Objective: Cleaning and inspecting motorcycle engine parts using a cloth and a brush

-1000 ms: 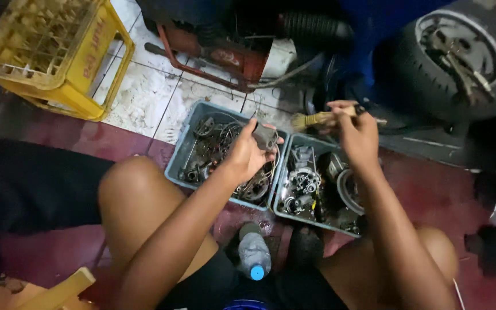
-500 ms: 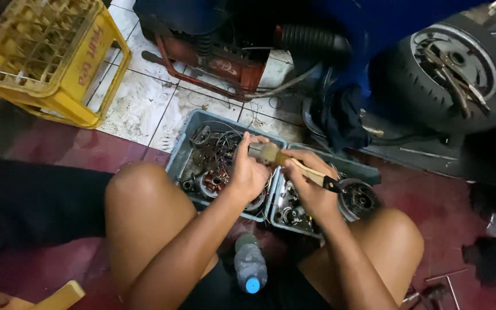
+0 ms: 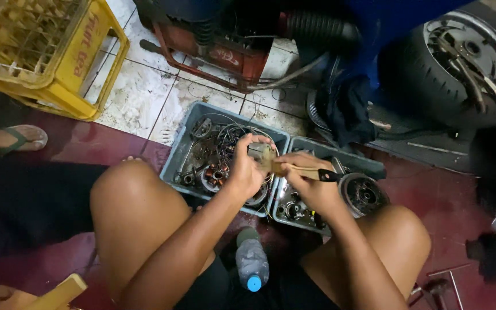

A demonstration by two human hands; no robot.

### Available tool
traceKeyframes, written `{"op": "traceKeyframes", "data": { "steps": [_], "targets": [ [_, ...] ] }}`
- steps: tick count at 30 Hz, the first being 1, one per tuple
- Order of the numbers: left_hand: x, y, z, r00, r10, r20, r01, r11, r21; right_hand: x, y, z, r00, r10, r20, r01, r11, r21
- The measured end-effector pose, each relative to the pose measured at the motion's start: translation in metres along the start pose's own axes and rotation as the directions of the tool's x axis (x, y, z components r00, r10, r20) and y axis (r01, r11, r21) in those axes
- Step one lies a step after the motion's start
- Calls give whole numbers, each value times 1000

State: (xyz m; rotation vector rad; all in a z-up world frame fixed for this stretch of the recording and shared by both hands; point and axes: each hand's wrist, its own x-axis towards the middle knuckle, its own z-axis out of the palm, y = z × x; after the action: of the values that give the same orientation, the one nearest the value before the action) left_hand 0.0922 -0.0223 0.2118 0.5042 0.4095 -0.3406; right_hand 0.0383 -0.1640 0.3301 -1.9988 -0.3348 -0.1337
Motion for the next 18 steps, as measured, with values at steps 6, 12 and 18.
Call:
{"op": "traceKeyframes", "data": {
  "steps": [6, 12, 18],
  "targets": [
    [2, -4, -3, 1000, -2, 10, 2, 999, -47, 2, 4, 13, 986, -97, -136, 85, 992, -94],
    [1, 1, -2, 1000, -9, 12, 9, 1000, 8, 0, 11, 21, 992, -47, -118, 56, 996, 74],
    [7, -3, -5, 1000, -19, 14, 20, 1000, -22, -1, 13, 28, 978, -100, -182, 97, 995, -30]
  ]
}}
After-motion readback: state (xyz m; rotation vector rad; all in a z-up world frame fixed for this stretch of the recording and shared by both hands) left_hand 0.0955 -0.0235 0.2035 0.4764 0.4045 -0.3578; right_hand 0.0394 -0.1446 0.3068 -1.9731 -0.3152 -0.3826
